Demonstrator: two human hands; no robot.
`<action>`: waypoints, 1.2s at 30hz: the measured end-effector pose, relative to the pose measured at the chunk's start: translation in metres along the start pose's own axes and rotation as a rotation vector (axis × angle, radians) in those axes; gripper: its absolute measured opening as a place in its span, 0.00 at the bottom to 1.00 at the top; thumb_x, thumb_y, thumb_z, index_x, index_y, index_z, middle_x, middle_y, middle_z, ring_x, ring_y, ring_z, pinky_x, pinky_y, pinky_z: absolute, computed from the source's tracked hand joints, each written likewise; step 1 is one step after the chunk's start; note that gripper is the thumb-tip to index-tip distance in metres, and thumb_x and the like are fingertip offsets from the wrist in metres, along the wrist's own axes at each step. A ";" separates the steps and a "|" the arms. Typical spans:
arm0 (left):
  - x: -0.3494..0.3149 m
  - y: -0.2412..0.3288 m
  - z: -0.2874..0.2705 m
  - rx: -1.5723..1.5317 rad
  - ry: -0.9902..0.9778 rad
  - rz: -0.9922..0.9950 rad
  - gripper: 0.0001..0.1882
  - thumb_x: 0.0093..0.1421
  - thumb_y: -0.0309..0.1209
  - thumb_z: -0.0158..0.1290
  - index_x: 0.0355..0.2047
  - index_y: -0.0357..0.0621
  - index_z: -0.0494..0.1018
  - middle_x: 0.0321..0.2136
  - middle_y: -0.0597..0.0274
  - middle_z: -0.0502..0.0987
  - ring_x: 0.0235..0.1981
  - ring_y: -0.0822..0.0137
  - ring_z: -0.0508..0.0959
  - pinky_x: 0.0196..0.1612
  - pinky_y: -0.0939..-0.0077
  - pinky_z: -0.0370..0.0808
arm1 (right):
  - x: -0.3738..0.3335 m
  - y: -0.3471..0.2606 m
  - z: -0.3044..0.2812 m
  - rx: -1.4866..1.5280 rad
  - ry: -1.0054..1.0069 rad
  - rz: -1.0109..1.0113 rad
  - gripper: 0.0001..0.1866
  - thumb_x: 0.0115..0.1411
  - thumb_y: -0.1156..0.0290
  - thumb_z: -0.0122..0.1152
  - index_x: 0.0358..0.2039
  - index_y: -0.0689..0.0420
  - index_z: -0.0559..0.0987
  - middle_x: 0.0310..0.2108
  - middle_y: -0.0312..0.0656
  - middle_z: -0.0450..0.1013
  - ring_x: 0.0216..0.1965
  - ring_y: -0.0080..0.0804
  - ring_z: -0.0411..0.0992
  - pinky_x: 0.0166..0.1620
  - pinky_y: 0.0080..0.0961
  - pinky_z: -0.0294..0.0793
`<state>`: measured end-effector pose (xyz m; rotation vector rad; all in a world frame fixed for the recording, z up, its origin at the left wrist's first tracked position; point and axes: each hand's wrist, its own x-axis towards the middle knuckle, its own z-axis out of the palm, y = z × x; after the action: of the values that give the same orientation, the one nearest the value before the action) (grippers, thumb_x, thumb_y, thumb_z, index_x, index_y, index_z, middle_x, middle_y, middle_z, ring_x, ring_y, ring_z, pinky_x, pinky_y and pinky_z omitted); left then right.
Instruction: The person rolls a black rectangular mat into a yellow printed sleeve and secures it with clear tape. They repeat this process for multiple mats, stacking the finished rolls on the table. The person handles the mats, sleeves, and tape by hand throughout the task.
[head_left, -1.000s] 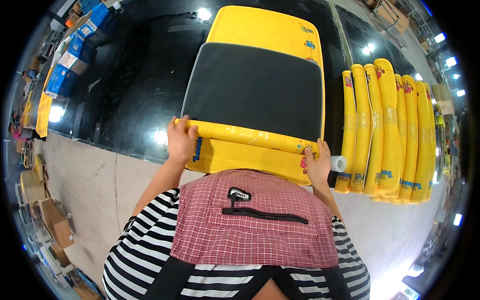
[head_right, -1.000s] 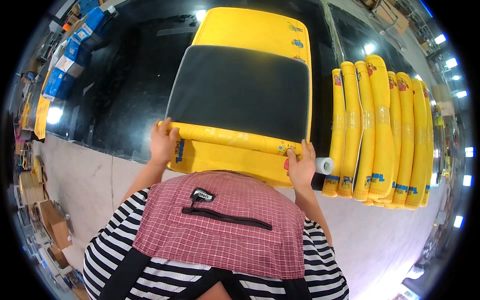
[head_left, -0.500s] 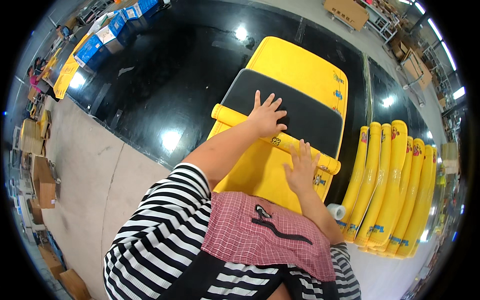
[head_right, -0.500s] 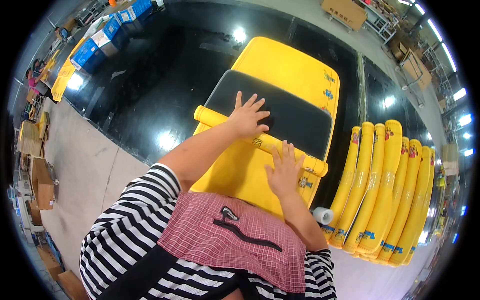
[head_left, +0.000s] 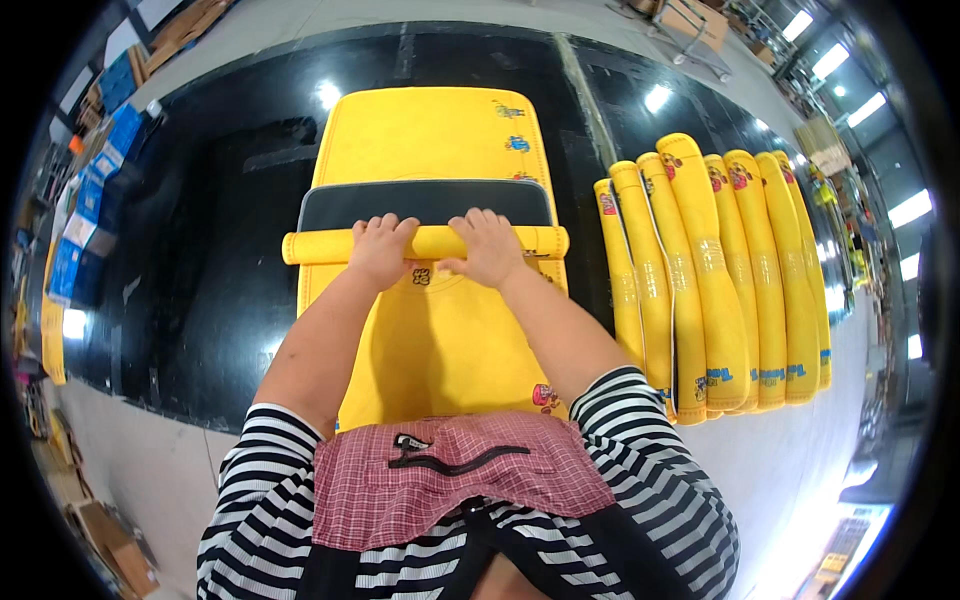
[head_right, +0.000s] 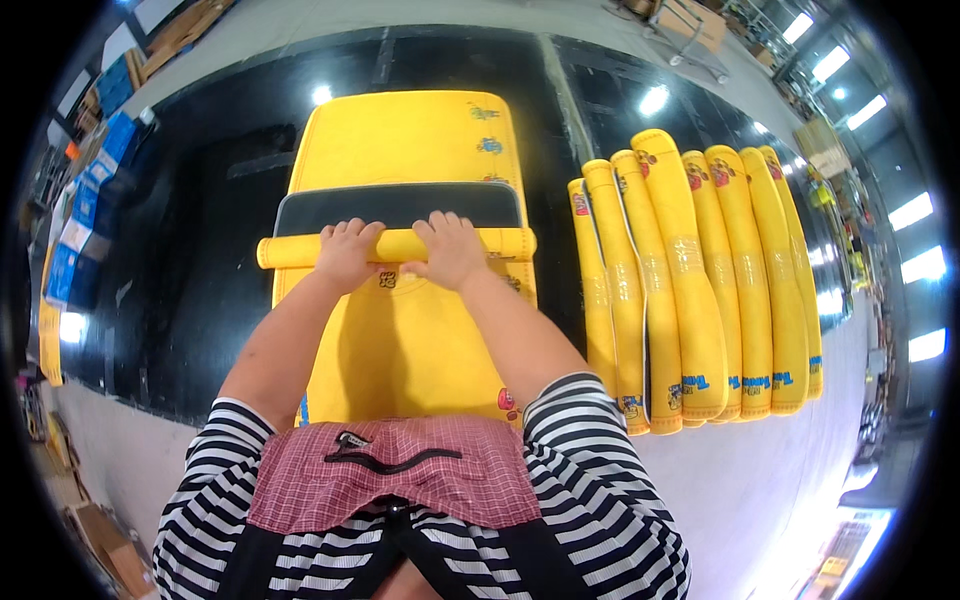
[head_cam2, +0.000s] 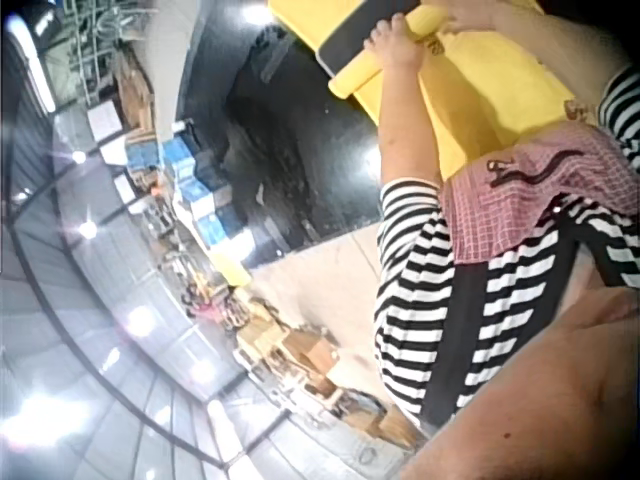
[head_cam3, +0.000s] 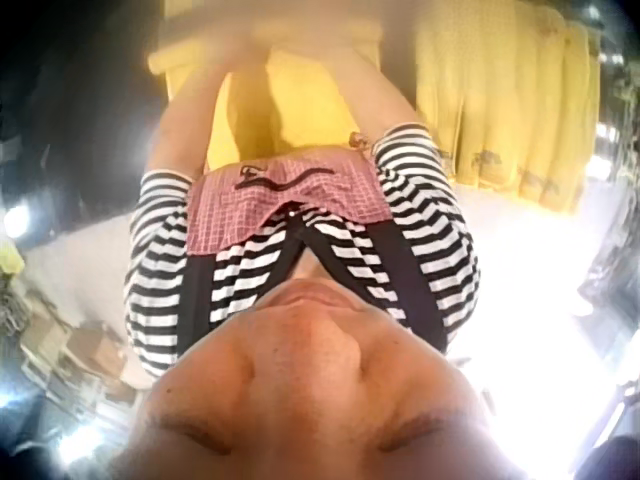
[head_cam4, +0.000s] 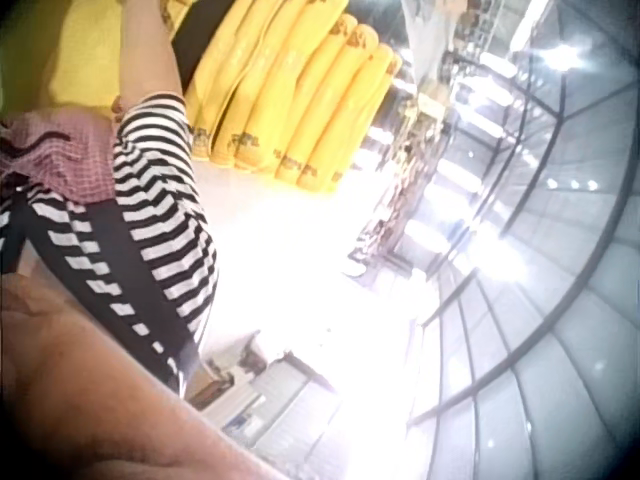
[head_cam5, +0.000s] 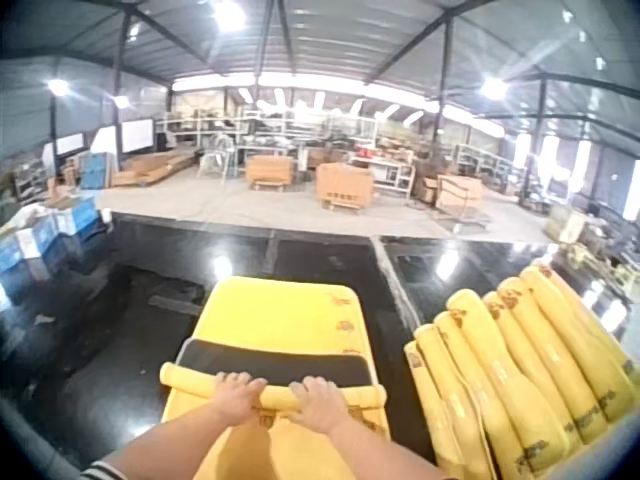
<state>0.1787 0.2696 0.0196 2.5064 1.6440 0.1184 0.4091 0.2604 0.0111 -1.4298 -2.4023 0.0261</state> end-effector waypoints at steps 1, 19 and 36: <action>0.005 -0.001 -0.001 0.014 -0.037 -0.017 0.35 0.54 0.44 0.69 0.61 0.59 0.68 0.49 0.61 0.73 0.56 0.57 0.71 0.60 0.50 0.60 | -0.002 0.005 -0.001 -0.055 -0.023 0.048 0.31 0.56 0.48 0.71 0.55 0.49 0.75 0.44 0.42 0.70 0.51 0.44 0.69 0.54 0.41 0.67; -0.238 -0.005 0.014 -0.093 0.071 -0.220 0.28 0.64 0.52 0.56 0.57 0.48 0.77 0.58 0.53 0.75 0.62 0.52 0.71 0.71 0.36 0.50 | -0.218 -0.082 -0.063 0.060 -0.055 0.229 0.28 0.58 0.60 0.68 0.59 0.52 0.78 0.53 0.53 0.72 0.59 0.52 0.68 0.66 0.50 0.61; -0.316 -0.020 0.018 -0.943 0.403 -0.792 0.37 0.67 0.32 0.58 0.69 0.26 0.57 0.58 0.40 0.74 0.57 0.57 0.77 0.60 0.67 0.73 | -0.286 -0.083 -0.068 0.796 0.312 1.090 0.38 0.58 0.77 0.72 0.65 0.75 0.66 0.57 0.53 0.72 0.54 0.37 0.74 0.59 0.29 0.74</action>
<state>0.0366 -0.0139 0.0019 1.1080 1.9297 1.0481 0.4826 -0.0360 0.0100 -1.8705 -0.9222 0.8256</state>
